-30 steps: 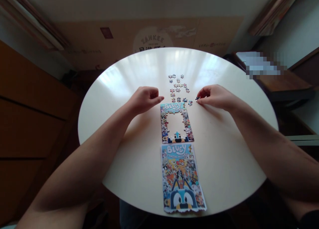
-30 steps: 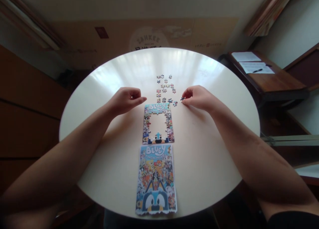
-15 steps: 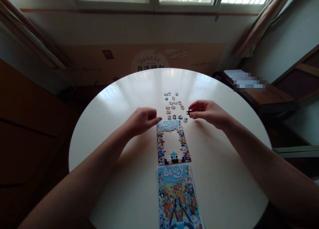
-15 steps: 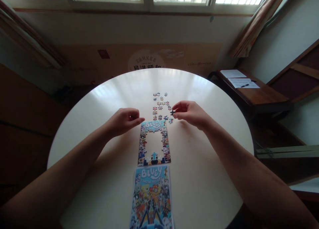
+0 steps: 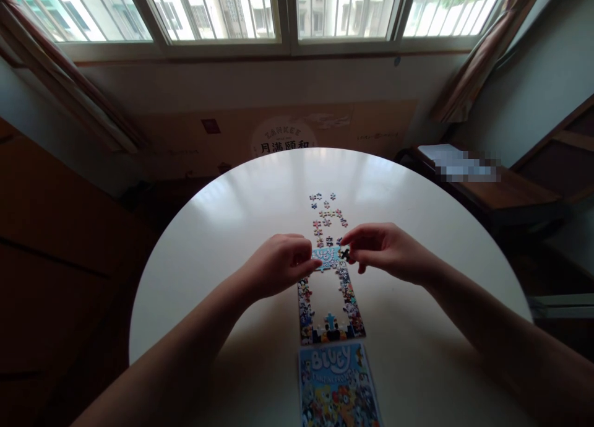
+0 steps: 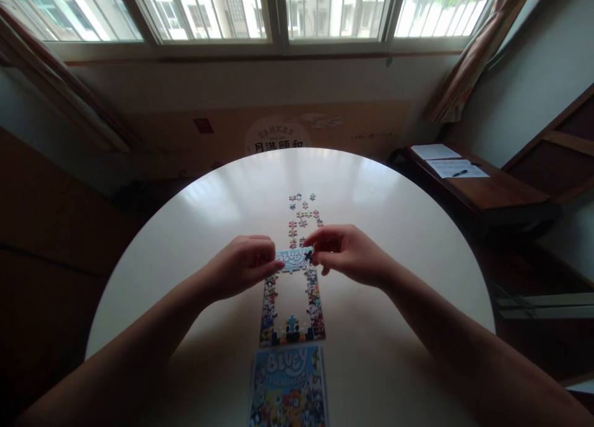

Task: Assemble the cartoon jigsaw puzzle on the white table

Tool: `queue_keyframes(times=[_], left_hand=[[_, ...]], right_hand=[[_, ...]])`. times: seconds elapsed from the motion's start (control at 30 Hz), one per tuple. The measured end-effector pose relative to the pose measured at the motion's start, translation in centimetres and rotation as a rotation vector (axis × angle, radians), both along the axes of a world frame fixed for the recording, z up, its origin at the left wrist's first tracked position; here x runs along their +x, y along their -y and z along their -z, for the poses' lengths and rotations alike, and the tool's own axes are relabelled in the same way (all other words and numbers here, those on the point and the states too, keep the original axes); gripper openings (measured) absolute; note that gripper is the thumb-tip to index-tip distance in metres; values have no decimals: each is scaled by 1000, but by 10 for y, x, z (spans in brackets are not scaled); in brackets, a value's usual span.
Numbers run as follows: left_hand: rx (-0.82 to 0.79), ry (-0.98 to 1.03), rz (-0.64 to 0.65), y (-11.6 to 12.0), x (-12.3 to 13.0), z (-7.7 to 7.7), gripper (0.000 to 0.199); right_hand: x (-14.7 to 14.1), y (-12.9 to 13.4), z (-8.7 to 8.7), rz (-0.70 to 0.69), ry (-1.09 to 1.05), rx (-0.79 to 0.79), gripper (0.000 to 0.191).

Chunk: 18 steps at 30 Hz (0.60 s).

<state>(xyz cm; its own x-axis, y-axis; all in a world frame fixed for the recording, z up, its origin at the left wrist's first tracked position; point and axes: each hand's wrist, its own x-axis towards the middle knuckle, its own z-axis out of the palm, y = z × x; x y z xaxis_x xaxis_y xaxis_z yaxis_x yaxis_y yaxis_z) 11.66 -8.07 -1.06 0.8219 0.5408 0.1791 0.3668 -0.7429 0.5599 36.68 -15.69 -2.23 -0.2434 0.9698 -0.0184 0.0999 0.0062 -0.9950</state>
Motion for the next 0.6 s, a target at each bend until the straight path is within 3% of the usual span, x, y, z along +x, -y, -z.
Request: queue_keyframes(times=[0.2,0.6], left_hand=[[-89,-45,133,11,3,-8,20],[-157,-21,194,14,5,-4,13]], right_hand=[[-12,5,4,-113,-52,-115,31],[-22,6,12,-207,-118,-240,29]])
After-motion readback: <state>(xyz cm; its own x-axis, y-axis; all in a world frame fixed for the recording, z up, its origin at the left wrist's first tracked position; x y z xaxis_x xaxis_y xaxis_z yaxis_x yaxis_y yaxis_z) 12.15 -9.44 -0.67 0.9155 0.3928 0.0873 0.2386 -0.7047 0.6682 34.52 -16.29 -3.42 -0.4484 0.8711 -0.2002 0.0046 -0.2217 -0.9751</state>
